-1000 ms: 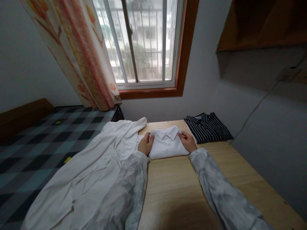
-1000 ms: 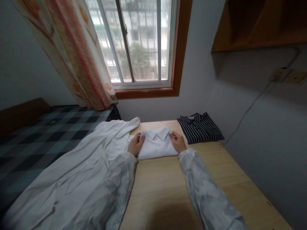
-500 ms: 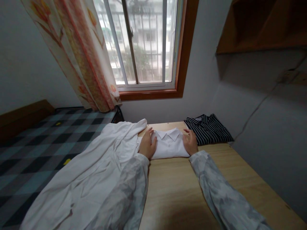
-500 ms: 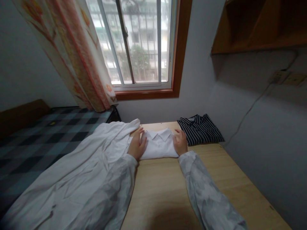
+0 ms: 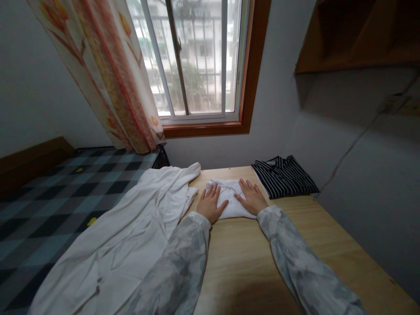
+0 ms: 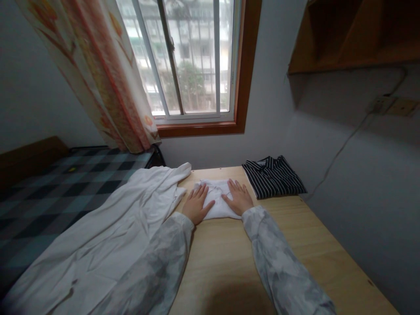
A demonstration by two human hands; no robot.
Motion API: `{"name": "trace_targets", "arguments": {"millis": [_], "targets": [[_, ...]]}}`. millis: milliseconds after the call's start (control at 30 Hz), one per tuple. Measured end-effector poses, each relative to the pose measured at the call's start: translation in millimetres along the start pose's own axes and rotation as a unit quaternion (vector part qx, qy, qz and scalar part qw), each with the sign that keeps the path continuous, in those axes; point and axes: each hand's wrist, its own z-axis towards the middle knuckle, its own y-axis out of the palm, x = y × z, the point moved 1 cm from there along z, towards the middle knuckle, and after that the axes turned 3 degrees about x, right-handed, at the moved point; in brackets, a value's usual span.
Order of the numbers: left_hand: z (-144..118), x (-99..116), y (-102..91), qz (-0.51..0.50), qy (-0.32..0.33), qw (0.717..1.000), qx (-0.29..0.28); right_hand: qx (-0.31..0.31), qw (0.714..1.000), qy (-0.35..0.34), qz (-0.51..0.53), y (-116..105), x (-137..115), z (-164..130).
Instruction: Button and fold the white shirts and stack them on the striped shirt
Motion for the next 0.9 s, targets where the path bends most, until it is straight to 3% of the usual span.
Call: {"name": "trace_targets", "arguments": {"millis": [200,400,700,900], "targets": [[2,-9,-4.6,0.015,-0.111,0.993,0.026,0.040,0.995,0.080,0.042,5,16,-1],[9,-11,-20.2,0.025,-0.148,0.987,0.062,0.095,0.981,0.075,0.152,0,29,-1],[19,-36,-19.9,-0.178,-0.217,0.952,0.117,0.146,0.909,0.130,0.368,-6,35,6],[21,-50,-17.2,-0.233,-0.248,0.929,0.145,0.160,0.899,0.138,0.385,-14,36,4]]}}
